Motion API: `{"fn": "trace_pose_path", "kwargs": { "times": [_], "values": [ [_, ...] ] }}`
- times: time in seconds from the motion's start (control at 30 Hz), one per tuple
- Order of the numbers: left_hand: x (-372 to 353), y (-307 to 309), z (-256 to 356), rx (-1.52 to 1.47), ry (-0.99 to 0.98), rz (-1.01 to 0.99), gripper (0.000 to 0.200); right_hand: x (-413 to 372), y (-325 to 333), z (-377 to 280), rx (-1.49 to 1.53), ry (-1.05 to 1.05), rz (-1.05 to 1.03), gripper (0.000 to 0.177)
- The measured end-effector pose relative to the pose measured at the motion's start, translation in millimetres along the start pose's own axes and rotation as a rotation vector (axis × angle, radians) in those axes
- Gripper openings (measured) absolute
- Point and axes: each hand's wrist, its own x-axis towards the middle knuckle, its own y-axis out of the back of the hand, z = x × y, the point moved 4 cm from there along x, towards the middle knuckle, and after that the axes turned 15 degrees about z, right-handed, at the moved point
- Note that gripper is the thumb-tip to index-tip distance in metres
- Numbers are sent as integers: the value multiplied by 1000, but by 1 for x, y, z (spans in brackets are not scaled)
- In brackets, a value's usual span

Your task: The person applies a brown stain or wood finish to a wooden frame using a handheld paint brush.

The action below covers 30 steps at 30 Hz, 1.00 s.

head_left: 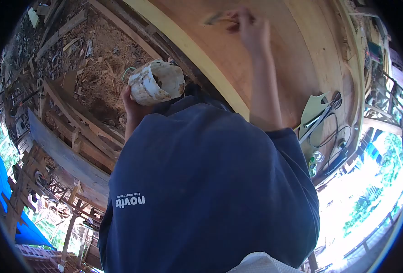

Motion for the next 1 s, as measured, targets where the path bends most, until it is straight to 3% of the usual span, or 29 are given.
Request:
{"fn": "trace_pose_path", "kwargs": {
  "times": [0.07,0.13,0.2,0.23,0.3,0.37,0.4,0.47,0.53,0.57,0.6,0.63,0.7,0.8,0.87,0.9,1.0],
  "values": [
    [1,6,-1,-1,-10,63,71,-2,58,-13,-286,90,181,30],
    [6,14,-3,-31,11,68,70,1,124,19,-541,337,413,29],
    [16,24,-3,-64,36,-10,67,-8,180,48,-938,282,469,26],
    [15,21,-3,-61,46,-22,67,-10,192,77,-947,279,483,26],
    [6,7,0,-66,121,-70,67,-8,200,139,-1348,206,327,24],
    [3,-9,1,9,70,1,69,-15,158,113,-896,24,230,25],
    [1,-14,1,24,57,28,70,-16,145,93,-892,19,238,25],
    [-1,-10,2,43,43,62,71,-23,127,64,20,-193,211,26],
    [5,-9,2,52,70,-58,71,-24,147,54,-29,-107,314,27],
    [5,-9,5,48,62,-63,71,-21,165,50,-81,-26,420,28],
    [3,-9,7,81,58,-52,71,-15,186,69,-335,140,486,28],
    [3,-9,8,115,54,-43,72,-18,188,74,-330,148,488,28],
    [12,-6,13,67,54,-76,71,-26,194,80,-867,159,440,30],
    [-1,-40,15,25,31,-89,70,-47,139,69,-742,236,417,31],
    [3,-48,20,35,-1,-63,69,-54,106,66,195,-183,312,32],
    [15,-41,17,44,41,-83,67,-60,107,61,203,-184,318,32],
    [36,-40,23,92,77,-180,66,-70,141,47,-285,51,626,32]
  ]
}}
